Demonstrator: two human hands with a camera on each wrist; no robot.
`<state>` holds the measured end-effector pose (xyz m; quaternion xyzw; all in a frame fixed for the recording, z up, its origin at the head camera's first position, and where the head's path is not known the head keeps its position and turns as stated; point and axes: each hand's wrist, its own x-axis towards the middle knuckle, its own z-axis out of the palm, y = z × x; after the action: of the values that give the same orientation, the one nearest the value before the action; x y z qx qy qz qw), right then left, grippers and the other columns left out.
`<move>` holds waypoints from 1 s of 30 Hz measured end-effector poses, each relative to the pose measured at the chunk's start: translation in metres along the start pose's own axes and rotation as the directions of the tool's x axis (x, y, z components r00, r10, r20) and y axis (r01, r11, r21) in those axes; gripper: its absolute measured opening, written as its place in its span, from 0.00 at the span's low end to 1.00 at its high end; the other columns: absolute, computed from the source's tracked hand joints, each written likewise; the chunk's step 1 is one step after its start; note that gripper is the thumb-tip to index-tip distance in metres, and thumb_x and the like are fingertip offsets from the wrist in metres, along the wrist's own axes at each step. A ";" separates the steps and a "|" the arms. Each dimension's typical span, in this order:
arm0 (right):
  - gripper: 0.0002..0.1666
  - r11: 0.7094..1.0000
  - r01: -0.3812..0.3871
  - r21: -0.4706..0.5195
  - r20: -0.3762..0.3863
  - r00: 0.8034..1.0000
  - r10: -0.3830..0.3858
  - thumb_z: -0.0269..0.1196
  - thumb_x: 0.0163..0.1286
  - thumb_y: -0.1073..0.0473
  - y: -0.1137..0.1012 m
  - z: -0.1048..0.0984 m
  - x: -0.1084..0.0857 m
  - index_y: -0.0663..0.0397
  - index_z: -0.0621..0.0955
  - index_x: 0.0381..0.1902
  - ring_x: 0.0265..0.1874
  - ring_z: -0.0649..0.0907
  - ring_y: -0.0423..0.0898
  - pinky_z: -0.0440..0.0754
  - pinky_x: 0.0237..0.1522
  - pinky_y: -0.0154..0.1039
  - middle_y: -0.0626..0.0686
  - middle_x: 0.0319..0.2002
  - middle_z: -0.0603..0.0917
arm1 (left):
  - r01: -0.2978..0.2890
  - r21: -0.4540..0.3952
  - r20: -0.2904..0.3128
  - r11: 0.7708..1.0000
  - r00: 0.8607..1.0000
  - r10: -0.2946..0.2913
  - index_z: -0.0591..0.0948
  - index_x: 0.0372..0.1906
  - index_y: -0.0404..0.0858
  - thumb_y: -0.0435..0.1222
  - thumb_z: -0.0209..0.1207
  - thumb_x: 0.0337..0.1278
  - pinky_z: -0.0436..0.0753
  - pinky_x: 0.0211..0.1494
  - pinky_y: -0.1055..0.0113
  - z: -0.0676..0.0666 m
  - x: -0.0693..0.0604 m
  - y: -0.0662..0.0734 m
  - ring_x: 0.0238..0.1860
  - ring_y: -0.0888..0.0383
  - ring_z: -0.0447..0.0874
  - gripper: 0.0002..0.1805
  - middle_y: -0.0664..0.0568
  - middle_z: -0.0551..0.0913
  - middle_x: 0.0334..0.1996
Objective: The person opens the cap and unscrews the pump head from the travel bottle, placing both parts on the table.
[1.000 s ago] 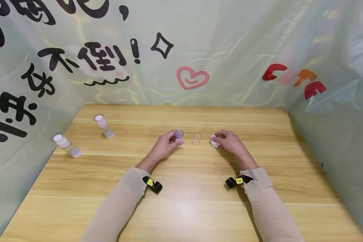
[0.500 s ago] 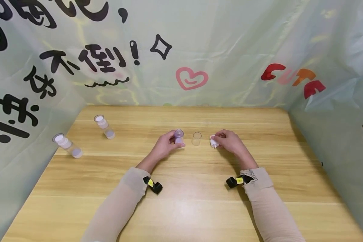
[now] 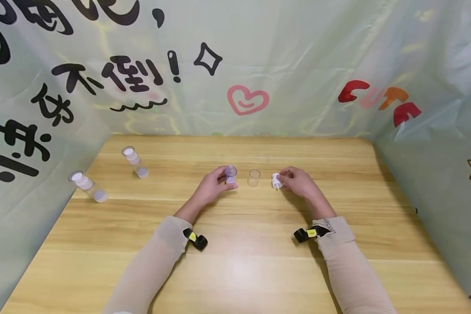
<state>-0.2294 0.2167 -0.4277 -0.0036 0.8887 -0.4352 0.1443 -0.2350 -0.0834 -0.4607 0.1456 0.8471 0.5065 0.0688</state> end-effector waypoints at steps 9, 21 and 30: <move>0.29 0.999 -0.013 0.032 -0.001 1.000 0.013 0.59 0.73 0.47 0.004 0.000 0.001 0.65 0.72 0.61 0.38 0.81 0.50 0.83 0.41 0.39 0.60 0.45 0.79 | -0.008 -0.001 0.015 1.000 1.000 0.008 0.70 0.68 0.39 0.43 0.70 0.54 0.72 0.67 0.62 -0.013 -0.006 -0.007 0.62 0.51 0.75 0.37 0.46 0.78 0.59; 0.30 1.000 -0.001 -0.013 -0.017 1.000 0.001 0.62 0.71 0.47 0.004 0.001 0.001 0.64 0.73 0.61 0.35 0.82 0.49 0.82 0.39 0.39 0.60 0.44 0.79 | 0.018 0.042 0.018 0.999 1.000 -0.018 0.68 0.69 0.41 0.49 0.70 0.52 0.70 0.68 0.58 -0.032 -0.017 -0.010 0.65 0.50 0.72 0.41 0.45 0.75 0.64; 0.30 1.000 -0.001 -0.025 -0.009 1.000 0.001 0.61 0.72 0.47 0.003 0.000 0.001 0.64 0.72 0.61 0.35 0.82 0.49 0.81 0.40 0.39 0.60 0.45 0.79 | 0.026 0.032 0.020 0.999 0.999 -0.027 0.68 0.70 0.41 0.49 0.69 0.53 0.70 0.68 0.57 -0.044 -0.023 -0.013 0.65 0.49 0.71 0.41 0.44 0.74 0.64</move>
<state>-0.2302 0.2179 -0.4304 -0.0028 0.8948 -0.4239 0.1404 -0.2273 -0.1329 -0.4514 0.1408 0.8560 0.4905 0.0820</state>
